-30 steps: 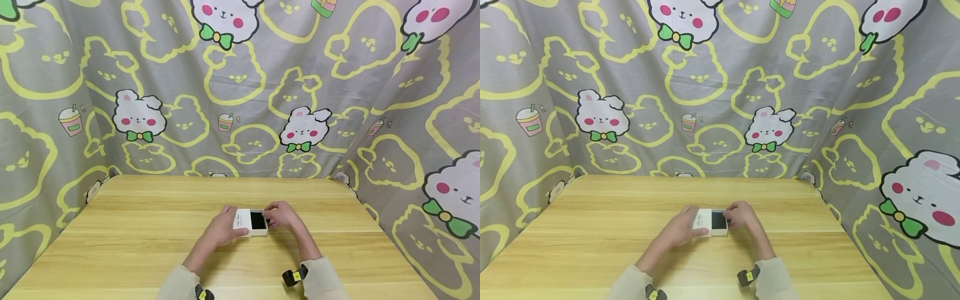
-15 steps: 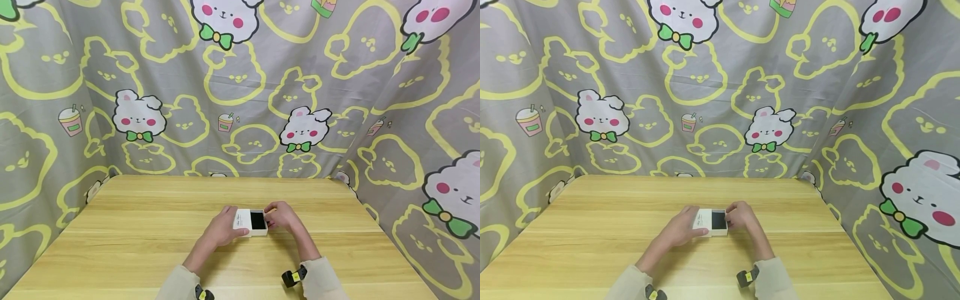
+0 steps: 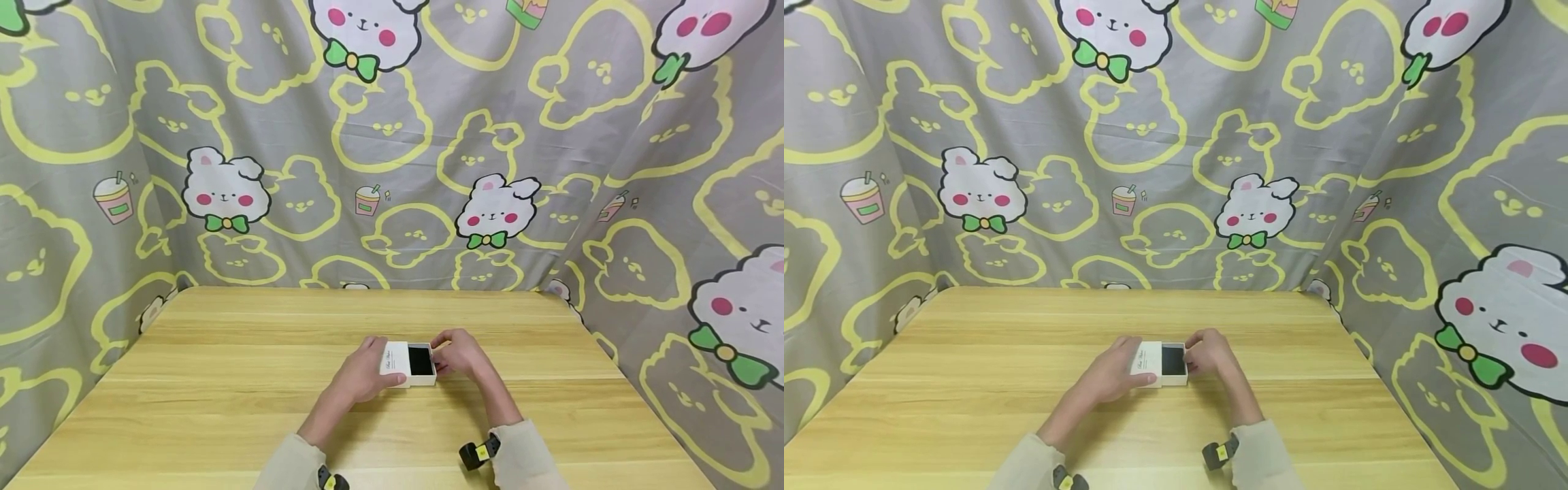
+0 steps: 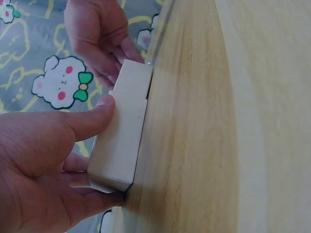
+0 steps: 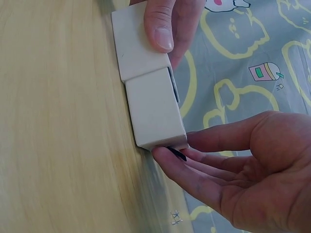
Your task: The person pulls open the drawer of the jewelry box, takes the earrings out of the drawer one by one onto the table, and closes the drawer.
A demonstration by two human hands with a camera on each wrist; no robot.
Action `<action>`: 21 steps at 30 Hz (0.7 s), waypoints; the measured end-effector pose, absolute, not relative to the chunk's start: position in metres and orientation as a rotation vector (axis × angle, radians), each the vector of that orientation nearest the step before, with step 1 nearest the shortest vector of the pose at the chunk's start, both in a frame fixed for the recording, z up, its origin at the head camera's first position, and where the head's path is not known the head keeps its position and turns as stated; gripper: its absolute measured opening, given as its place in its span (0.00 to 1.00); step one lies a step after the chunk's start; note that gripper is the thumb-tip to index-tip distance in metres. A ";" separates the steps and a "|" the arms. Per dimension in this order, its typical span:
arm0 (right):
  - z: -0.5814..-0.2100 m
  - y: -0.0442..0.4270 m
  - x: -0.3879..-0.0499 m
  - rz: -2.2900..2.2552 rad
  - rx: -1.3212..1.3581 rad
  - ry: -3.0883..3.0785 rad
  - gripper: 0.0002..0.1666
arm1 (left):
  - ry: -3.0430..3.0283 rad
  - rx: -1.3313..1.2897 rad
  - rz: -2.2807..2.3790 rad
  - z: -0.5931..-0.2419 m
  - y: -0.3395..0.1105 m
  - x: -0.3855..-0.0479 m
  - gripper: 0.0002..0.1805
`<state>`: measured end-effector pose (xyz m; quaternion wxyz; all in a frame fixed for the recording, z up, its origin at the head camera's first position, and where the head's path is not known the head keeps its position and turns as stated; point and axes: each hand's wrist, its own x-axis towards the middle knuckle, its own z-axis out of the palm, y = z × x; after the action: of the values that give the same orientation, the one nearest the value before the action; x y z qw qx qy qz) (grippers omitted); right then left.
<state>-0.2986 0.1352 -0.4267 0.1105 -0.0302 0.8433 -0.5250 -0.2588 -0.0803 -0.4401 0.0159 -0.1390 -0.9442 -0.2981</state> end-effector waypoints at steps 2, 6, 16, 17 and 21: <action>-0.427 0.135 -0.299 -1.542 -0.085 2.478 0.16 | -2.941 -0.427 -0.928 -0.440 -0.080 -0.259 0.45; -0.427 0.134 -0.299 -1.555 -0.075 2.475 0.15 | -2.943 -0.429 -0.930 -0.441 -0.080 -0.259 0.45; -0.429 0.131 -0.300 -1.585 -0.093 2.463 0.11 | -2.933 -0.430 -0.945 -0.442 -0.080 -0.258 0.45; -0.429 0.130 -0.300 -1.585 -0.097 2.463 0.11 | -2.933 -0.430 -0.945 -0.442 -0.080 -0.258 0.45; -0.429 0.127 -0.298 -1.580 -0.105 2.469 0.11 | -2.936 -0.431 -0.940 -0.442 -0.081 -0.258 0.45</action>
<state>-0.2985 0.1274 -0.4290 0.1040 -0.0355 0.8372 -0.5358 -0.2582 -0.0807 -0.4417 0.0144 -0.1383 -0.9432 -0.3018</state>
